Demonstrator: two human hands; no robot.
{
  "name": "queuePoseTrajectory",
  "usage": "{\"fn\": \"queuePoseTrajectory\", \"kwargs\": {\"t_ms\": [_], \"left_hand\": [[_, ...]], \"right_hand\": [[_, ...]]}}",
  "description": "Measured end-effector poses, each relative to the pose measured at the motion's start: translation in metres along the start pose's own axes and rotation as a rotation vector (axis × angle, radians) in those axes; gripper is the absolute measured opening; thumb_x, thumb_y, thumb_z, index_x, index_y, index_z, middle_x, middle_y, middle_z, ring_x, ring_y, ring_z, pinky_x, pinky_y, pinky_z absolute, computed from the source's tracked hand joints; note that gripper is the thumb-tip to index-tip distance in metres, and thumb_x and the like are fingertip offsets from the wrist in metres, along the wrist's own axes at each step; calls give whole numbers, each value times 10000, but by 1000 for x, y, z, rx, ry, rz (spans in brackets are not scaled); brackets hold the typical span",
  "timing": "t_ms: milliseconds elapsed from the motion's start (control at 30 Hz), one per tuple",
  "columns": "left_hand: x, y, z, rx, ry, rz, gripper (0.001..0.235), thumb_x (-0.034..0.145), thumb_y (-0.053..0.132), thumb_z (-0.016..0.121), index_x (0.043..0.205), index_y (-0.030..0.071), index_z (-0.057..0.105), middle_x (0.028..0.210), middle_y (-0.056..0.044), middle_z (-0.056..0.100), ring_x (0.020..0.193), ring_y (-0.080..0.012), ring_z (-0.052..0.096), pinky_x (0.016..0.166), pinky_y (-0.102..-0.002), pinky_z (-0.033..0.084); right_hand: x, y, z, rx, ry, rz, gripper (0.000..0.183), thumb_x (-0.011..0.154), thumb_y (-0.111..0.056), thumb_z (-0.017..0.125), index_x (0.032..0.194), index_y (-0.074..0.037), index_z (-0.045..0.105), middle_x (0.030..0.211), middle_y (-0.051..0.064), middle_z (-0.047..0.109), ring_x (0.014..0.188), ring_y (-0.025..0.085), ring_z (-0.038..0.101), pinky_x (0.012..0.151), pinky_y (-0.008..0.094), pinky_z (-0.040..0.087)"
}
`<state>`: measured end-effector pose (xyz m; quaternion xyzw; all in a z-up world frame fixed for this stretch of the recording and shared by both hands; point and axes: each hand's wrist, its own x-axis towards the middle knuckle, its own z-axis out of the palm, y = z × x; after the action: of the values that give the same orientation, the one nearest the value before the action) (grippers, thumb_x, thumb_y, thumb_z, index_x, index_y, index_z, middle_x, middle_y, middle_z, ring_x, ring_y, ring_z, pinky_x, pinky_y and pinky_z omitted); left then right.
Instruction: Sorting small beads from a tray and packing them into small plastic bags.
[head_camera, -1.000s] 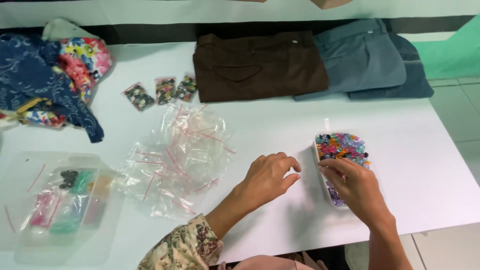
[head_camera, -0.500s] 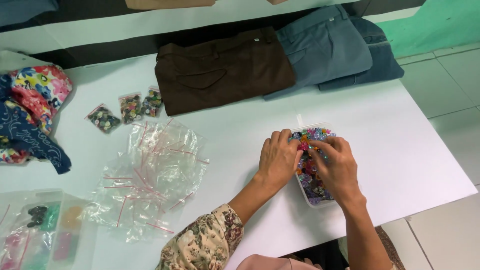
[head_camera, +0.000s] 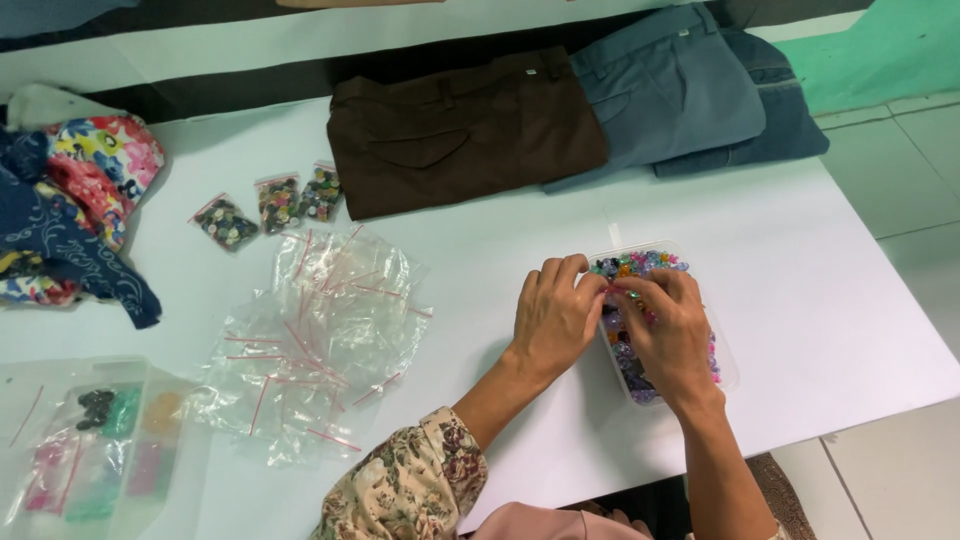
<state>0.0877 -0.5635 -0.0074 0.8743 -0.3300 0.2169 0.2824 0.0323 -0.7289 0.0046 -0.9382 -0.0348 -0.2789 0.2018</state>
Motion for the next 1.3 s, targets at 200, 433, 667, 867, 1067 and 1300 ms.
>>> {"fn": "queuePoseTrajectory", "kwargs": {"t_ms": [200, 433, 667, 867, 1067, 1300], "left_hand": [[-31, -31, -52, 47, 67, -124, 94, 924, 223, 715, 986, 153, 702, 1039, -45, 580, 963, -271, 626, 696, -382, 489], [-87, -74, -60, 45, 7, -324, 82, 916, 202, 720, 975, 146, 718, 984, -56, 609, 912, -290, 650, 710, -410, 512], [-108, -90, -43, -40, -9, -388, 81, 912, 191, 709, 987, 163, 714, 997, -39, 615, 920, -282, 647, 711, -414, 529], [-104, -91, -44, -3, 38, -346, 158, 924, 207, 695, 1070, 149, 717, 992, -49, 615, 883, -272, 638, 698, -402, 537], [-108, -89, -44, 0, 70, -322, 195, 947, 225, 671, 1130, 172, 714, 1007, -36, 621, 900, -251, 639, 712, -382, 541], [-90, -69, -62, -129, 130, -328, 136, 938, 159, 692, 1061, 180, 746, 997, 2, 636, 903, -217, 658, 740, -358, 544]], "right_hand": [[11, -56, 13, 89, 26, -118, 164, 887, -116, 828, 1043, -139, 784, 938, 54, 591, 952, 246, 632, 842, 358, 559], [-3, -98, 75, 145, -117, -148, 131, 893, -125, 796, 1019, -143, 767, 896, 37, 594, 911, 233, 660, 727, 328, 568], [-14, -102, 104, 119, -185, -92, 128, 891, -128, 785, 1015, -158, 786, 860, 12, 623, 852, 179, 674, 688, 284, 578], [-14, -102, 102, 97, -180, -112, 188, 911, -145, 767, 1098, -157, 776, 892, 26, 632, 875, 179, 661, 714, 278, 569], [-15, -101, 96, 177, -177, -54, 240, 926, -105, 749, 1165, -124, 757, 927, 70, 657, 900, 212, 672, 730, 291, 575], [-22, -108, 67, 419, -36, -41, 272, 916, 0, 717, 1170, -93, 748, 947, 67, 635, 732, 193, 677, 636, 304, 599]]}}
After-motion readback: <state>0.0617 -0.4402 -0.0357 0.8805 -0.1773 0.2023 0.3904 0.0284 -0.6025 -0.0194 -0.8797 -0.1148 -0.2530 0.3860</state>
